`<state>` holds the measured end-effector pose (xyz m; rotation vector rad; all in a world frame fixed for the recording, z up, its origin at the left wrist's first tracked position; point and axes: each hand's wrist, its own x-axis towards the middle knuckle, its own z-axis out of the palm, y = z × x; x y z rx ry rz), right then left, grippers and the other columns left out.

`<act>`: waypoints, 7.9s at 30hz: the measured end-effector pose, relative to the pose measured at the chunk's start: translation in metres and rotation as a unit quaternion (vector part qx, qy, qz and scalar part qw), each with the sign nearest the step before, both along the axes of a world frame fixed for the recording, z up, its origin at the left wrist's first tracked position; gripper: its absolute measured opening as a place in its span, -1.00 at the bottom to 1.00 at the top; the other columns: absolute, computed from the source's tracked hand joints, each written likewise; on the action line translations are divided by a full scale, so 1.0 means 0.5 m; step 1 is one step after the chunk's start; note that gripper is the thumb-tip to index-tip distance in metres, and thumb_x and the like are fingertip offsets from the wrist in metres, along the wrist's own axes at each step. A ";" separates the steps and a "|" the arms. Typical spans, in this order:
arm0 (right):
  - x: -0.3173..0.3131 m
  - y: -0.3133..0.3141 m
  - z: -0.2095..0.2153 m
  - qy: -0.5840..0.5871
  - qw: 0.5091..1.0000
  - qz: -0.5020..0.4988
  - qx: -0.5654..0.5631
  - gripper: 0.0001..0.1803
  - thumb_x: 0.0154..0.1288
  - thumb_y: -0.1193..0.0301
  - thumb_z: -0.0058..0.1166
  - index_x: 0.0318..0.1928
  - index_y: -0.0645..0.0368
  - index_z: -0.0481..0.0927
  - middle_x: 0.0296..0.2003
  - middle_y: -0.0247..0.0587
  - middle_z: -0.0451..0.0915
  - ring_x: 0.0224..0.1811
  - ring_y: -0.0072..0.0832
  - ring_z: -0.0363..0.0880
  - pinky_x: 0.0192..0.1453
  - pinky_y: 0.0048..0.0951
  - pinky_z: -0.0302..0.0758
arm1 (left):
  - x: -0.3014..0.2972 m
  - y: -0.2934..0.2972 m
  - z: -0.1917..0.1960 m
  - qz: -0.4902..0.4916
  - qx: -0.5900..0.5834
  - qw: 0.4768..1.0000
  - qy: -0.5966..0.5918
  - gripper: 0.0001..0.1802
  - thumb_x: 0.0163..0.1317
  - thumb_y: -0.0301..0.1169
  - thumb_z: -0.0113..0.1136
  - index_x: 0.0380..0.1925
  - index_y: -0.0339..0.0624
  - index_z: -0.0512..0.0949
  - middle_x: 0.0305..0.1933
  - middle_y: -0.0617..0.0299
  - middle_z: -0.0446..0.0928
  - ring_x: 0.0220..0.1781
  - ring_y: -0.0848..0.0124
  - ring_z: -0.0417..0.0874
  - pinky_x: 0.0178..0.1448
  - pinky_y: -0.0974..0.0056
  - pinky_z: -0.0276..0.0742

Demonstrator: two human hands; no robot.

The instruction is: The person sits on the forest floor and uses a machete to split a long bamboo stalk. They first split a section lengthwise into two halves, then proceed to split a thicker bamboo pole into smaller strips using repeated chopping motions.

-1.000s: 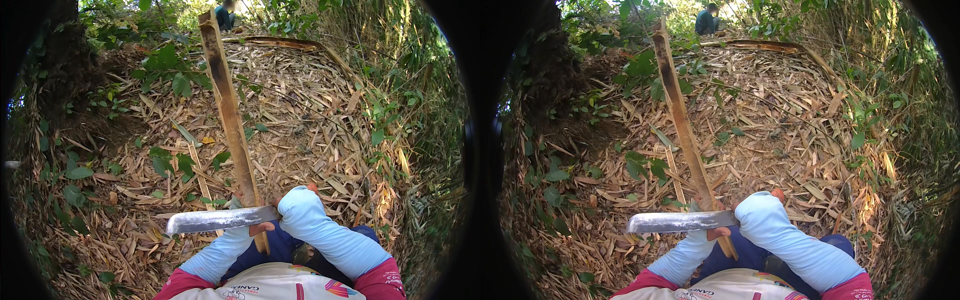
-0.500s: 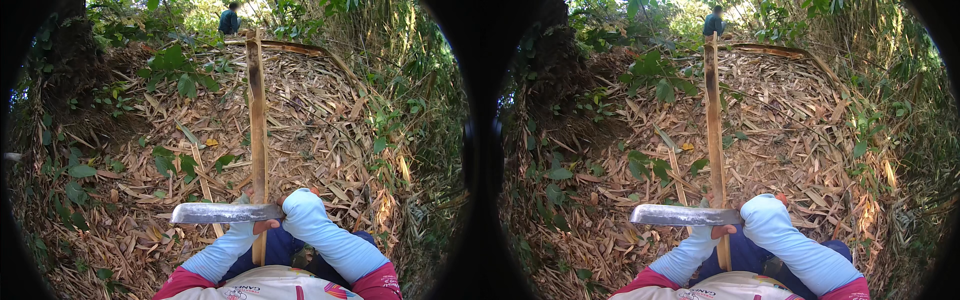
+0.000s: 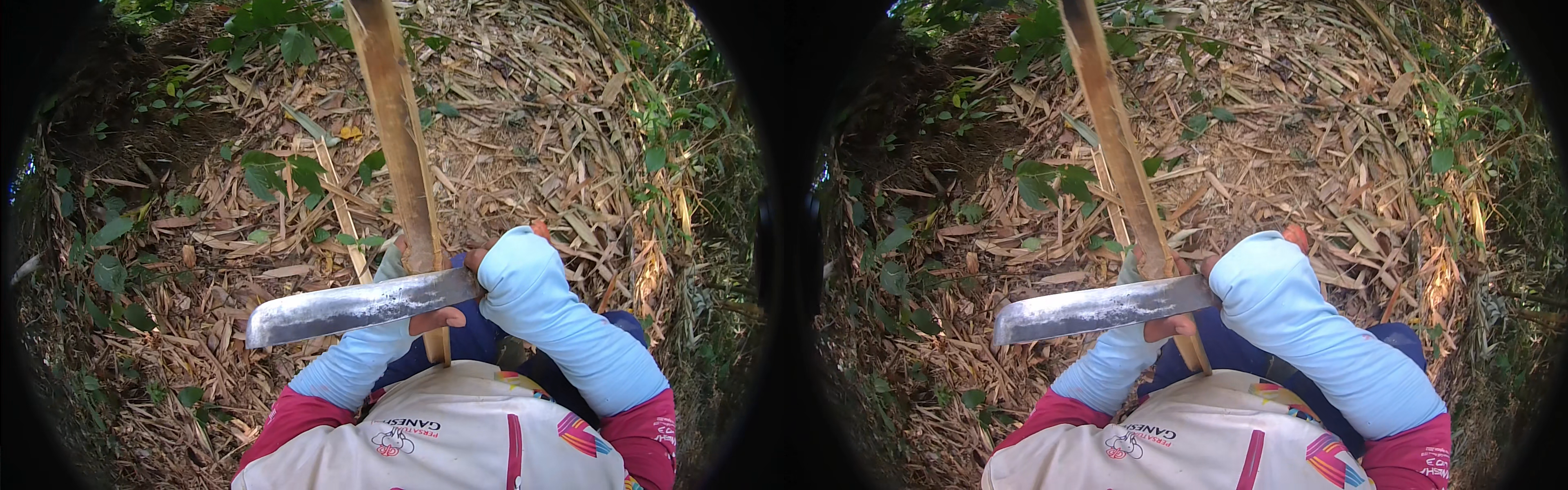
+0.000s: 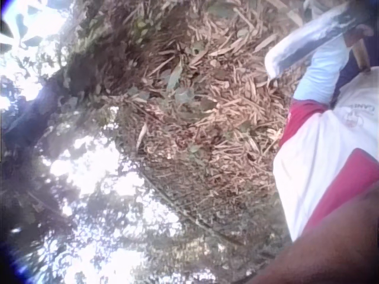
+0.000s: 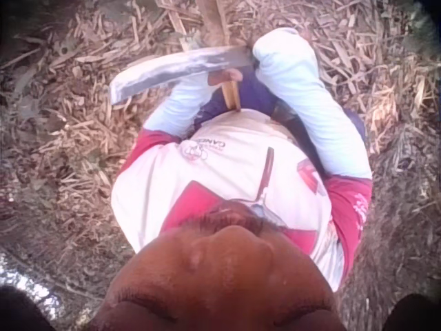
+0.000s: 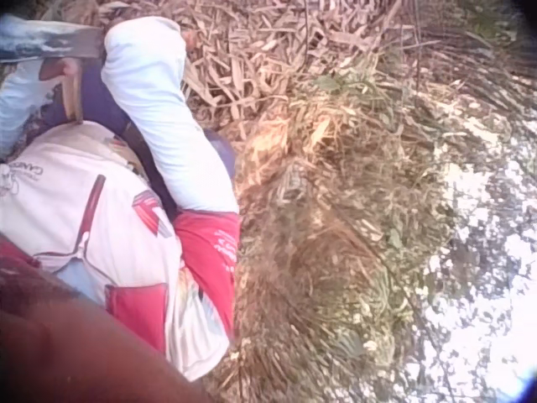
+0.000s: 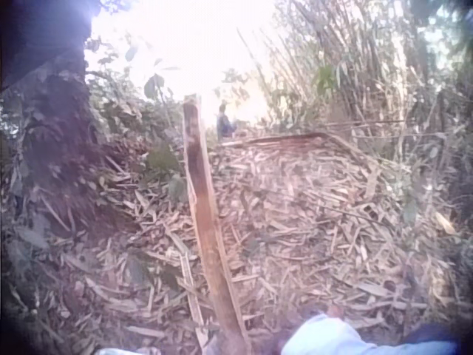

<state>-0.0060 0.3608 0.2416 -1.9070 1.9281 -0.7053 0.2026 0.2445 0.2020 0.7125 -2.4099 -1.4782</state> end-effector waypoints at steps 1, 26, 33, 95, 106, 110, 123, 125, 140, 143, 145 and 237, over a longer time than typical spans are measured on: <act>0.002 0.003 -0.007 -0.004 1.000 0.003 -0.021 -0.63 -0.20 0.39 0.33 -0.22 -0.01 0.68 -0.45 -0.22 0.63 -0.28 -0.14 0.65 0.08 0.14 0.39 | -0.001 0.011 0.006 0.011 0.017 1.000 0.020 0.18 -0.29 0.20 0.63 0.25 -0.21 0.27 0.00 0.34 0.50 0.03 0.47 0.54 0.34 0.21 0.34; 0.009 0.011 -0.022 0.049 0.993 -0.011 -0.106 -0.87 -0.03 0.25 0.17 -0.44 -0.04 0.61 -0.62 -0.34 0.46 -0.47 -0.26 0.58 -0.17 0.10 0.40 | -0.010 0.044 -0.004 0.053 0.026 0.996 0.065 0.09 -0.18 0.51 0.29 0.19 -0.03 0.32 0.05 0.33 0.47 0.15 0.32 0.46 0.42 0.02 0.23; 0.018 0.004 -0.036 0.028 0.995 -0.001 -0.092 -0.79 -0.07 0.26 0.20 -0.36 0.00 0.64 -0.60 -0.25 0.50 -0.41 -0.17 0.61 -0.26 -0.10 0.46 | 0.004 0.038 -0.052 0.067 0.094 0.992 0.056 0.00 -0.15 0.43 0.33 0.15 0.00 0.37 0.05 0.32 0.50 0.13 0.35 0.52 0.37 0.07 0.34; 0.041 0.037 -0.013 -0.092 0.994 0.044 -0.043 -0.76 -0.08 0.26 0.28 -0.35 0.04 0.63 -0.57 -0.18 0.51 -0.40 -0.10 0.59 -0.30 -0.05 0.46 | -0.014 0.095 0.004 0.162 0.176 0.943 0.233 -0.04 -0.49 -0.21 0.83 -0.04 -0.12 0.39 -0.26 0.26 0.53 -0.30 0.50 0.61 -0.25 0.42 0.59; 0.038 0.040 0.001 -0.067 0.995 0.066 -0.041 -0.67 -0.07 0.18 0.32 -0.27 0.02 0.66 -0.55 -0.21 0.52 -0.38 -0.12 0.59 -0.28 -0.05 0.46 | 0.014 0.073 -0.008 0.087 0.221 0.943 0.233 -0.27 -0.14 -0.13 0.62 -0.01 -0.12 0.44 -0.23 0.23 0.56 -0.17 0.42 0.68 -0.08 0.25 0.69; 0.037 0.042 -0.002 -0.043 0.995 0.056 -0.074 -0.61 -0.08 0.10 0.35 -0.26 0.03 0.68 -0.55 -0.21 0.52 -0.39 -0.12 0.59 -0.28 -0.07 0.46 | 0.012 0.069 -0.013 0.084 0.253 0.937 0.225 -0.33 -0.05 -0.07 0.53 0.00 -0.12 0.46 -0.22 0.22 0.58 -0.16 0.38 0.69 -0.07 0.21 0.70; 0.038 0.035 -0.012 -0.078 0.995 0.061 -0.029 -0.62 -0.07 0.10 0.37 -0.29 0.06 0.66 -0.53 -0.14 0.53 -0.37 -0.08 0.60 -0.29 -0.05 0.48 | 0.027 0.064 -0.045 0.140 0.394 0.878 0.234 -0.40 0.23 0.14 0.22 0.01 -0.13 0.51 -0.16 0.16 0.62 -0.14 0.28 0.73 -0.02 0.09 0.74; 0.039 0.035 -0.012 -0.080 0.995 0.058 -0.024 -0.63 -0.08 0.12 0.36 -0.29 0.05 0.66 -0.53 -0.14 0.53 -0.37 -0.07 0.60 -0.27 -0.05 0.48 | 0.032 0.069 -0.060 0.181 0.443 0.844 0.241 -0.39 0.28 0.17 0.17 0.02 -0.13 0.52 -0.15 0.16 0.63 -0.14 0.26 0.74 -0.02 0.07 0.75; 0.039 0.041 -0.020 -0.114 0.991 0.046 -0.045 -0.77 -0.09 0.33 0.30 -0.32 0.03 0.66 -0.50 -0.13 0.59 -0.34 -0.11 0.63 -0.25 -0.11 0.52 | 0.048 0.051 -0.054 0.048 -0.248 0.966 0.045 0.02 -0.47 0.14 0.73 -0.02 -0.15 0.44 -0.14 0.23 0.50 -0.18 0.39 0.56 -0.03 0.20 0.49; 0.035 0.048 -0.009 -0.097 0.993 0.071 0.004 -0.67 -0.13 0.22 0.39 -0.29 -0.02 0.65 -0.51 -0.18 0.56 -0.35 -0.11 0.62 -0.21 -0.09 0.49 | 0.023 0.071 -0.033 0.124 0.003 0.981 0.148 0.05 -0.53 0.07 0.77 0.00 -0.14 0.43 -0.14 0.24 0.51 -0.19 0.41 0.57 -0.03 0.25 0.51; 0.031 0.043 0.009 -0.082 0.993 0.080 0.035 -0.66 -0.13 0.20 0.36 -0.28 -0.01 0.66 -0.52 -0.17 0.56 -0.35 -0.08 0.62 -0.20 -0.06 0.49 | -0.001 0.096 -0.006 0.181 0.201 0.937 0.221 0.06 -0.56 0.03 0.80 0.00 -0.13 0.43 -0.13 0.24 0.52 -0.19 0.42 0.58 -0.03 0.28 0.52; 0.034 0.131 0.136 0.070 0.987 0.011 0.143 -0.71 -0.09 0.40 0.30 -0.24 0.05 0.67 -0.45 -0.08 0.59 -0.27 -0.07 0.64 -0.19 -0.07 0.54 | 0.024 0.026 -0.128 -0.057 0.423 0.897 0.114 -0.70 0.11 -0.46 0.47 -0.17 -0.20 0.59 -0.24 0.21 0.64 -0.25 0.48 0.68 -0.17 0.34 0.66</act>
